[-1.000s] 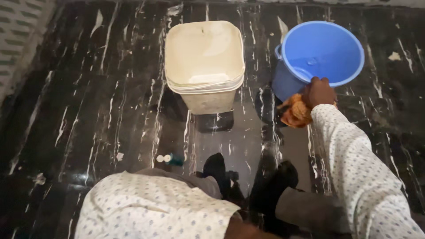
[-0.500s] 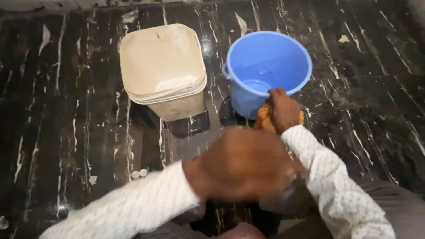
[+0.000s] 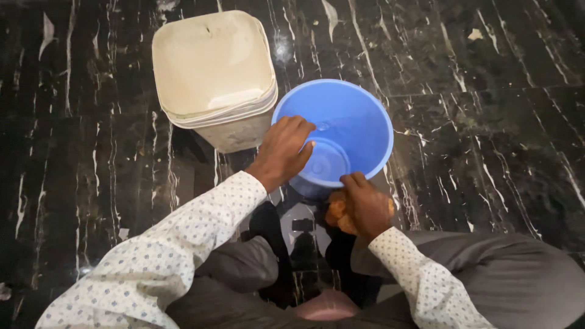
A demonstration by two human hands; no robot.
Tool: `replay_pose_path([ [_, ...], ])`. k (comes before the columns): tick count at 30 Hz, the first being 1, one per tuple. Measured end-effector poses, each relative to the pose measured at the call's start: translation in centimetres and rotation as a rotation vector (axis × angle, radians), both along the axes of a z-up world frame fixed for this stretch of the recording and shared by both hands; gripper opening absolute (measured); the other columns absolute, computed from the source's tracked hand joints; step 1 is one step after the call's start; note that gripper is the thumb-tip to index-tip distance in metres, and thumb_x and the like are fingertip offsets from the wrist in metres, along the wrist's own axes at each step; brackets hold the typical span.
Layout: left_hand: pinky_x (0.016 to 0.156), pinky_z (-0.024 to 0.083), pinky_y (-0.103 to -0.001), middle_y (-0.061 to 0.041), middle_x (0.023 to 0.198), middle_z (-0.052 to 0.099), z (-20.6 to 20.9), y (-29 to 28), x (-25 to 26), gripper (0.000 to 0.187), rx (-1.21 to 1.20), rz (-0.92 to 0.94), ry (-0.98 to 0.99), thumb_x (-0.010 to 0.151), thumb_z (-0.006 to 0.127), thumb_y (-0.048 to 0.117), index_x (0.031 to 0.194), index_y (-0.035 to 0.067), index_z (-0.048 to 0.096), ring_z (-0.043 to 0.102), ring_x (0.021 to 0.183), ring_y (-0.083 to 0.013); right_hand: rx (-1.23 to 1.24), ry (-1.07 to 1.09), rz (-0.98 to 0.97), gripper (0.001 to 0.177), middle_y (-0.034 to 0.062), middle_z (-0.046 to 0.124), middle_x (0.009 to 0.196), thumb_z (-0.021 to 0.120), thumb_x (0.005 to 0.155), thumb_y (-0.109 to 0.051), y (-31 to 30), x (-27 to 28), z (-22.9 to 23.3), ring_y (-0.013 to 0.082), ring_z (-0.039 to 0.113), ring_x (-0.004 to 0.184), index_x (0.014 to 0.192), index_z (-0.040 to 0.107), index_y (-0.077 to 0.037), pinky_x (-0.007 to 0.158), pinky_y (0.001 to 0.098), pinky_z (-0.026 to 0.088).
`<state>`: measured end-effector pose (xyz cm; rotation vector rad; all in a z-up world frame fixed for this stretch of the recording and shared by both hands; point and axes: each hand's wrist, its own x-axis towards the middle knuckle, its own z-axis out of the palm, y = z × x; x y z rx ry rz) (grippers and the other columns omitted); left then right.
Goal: The person wipes the lid of a white bucket with an orange cloth, then scrubs the inside of a blue bucket with the same cloth. The person sits on the floor during the task.
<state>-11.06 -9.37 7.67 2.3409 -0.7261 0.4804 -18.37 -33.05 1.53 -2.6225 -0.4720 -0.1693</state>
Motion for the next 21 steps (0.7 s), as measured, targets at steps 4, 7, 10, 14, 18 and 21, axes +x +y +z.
replay_pose_path([
  [4, 0.085, 0.047, -0.048, -0.014, 0.102, 0.064, -1.7, 0.9, 0.1, 0.021, 0.037, -0.037, 0.005, 0.084, 0.073, 0.008, 0.103, 0.004, 0.066, 0.059, 0.1, -0.0373, -0.011, 0.101, 0.0, 0.029, 0.0097, 0.063, 0.108, 0.064, 0.084, -0.01, 0.1, -1.5, -0.9, 0.0384, 0.068, 0.084, 0.113, 0.064, -0.011, 0.067, 0.0501, 0.053],
  [7, 0.084, 0.05, -0.048, -0.013, 0.096, 0.065, -2.6, 0.6, 0.1, 0.017, 0.032, -0.029, 0.017, 0.082, 0.073, 0.007, 0.098, 0.005, 0.068, 0.062, 0.095, -0.0371, 0.078, -0.045, 0.062, 0.032, 0.0076, 0.063, 0.112, 0.061, 0.085, -0.005, -0.2, -2.7, -1.6, 0.0377, 0.069, 0.09, 0.116, 0.063, -0.011, 0.071, 0.0478, 0.055],
  [10, 0.08, 0.05, -0.05, -0.015, 0.094, 0.066, -2.5, 0.4, -0.1, 0.015, 0.036, -0.066, 0.058, 0.082, 0.072, 0.006, 0.097, 0.004, 0.069, 0.063, 0.092, -0.039, -0.031, 0.038, 0.02, 0.031, 0.0073, 0.065, 0.114, 0.064, 0.087, -0.009, -0.1, -2.9, -1.6, 0.0355, 0.07, 0.088, 0.117, 0.065, -0.012, 0.073, 0.0483, 0.056],
  [14, 0.083, 0.052, -0.048, -0.015, 0.098, 0.068, -1.4, 0.1, -0.2, 0.017, 0.028, -0.118, 0.254, 0.085, 0.07, 0.01, 0.102, 0.004, 0.07, 0.065, 0.096, -0.0383, 0.018, 0.119, 0.039, 0.042, 0.0166, 0.061, 0.129, 0.07, 0.083, -0.014, 0.1, -2.7, 0.9, 0.0362, 0.071, 0.087, 0.123, 0.062, -0.007, 0.07, 0.0476, 0.057],
  [18, 0.085, 0.056, -0.042, -0.016, 0.114, 0.068, -0.2, -0.3, 0.0, 0.031, 0.007, -0.284, 0.534, 0.092, 0.069, 0.023, 0.116, 0.003, 0.067, 0.069, 0.1, -0.0319, 0.136, 0.129, 0.022, 0.043, 0.0174, 0.063, 0.128, 0.073, 0.084, -0.017, -0.5, -2.8, 4.7, 0.0306, 0.073, 0.087, 0.124, 0.063, -0.005, 0.071, 0.0429, 0.059],
  [21, 0.086, 0.059, -0.037, -0.015, 0.123, 0.066, 0.6, -1.3, -0.4, 0.052, -0.07, -0.445, 0.745, 0.091, 0.071, 0.037, 0.13, 0.003, 0.06, 0.07, 0.103, -0.0268, 0.271, 0.065, -0.093, 0.032, 0.0132, 0.068, 0.108, 0.073, 0.088, -0.018, -1.4, -2.0, 6.7, 0.0251, 0.069, 0.081, 0.117, 0.07, -0.004, 0.071, 0.037, 0.056],
])
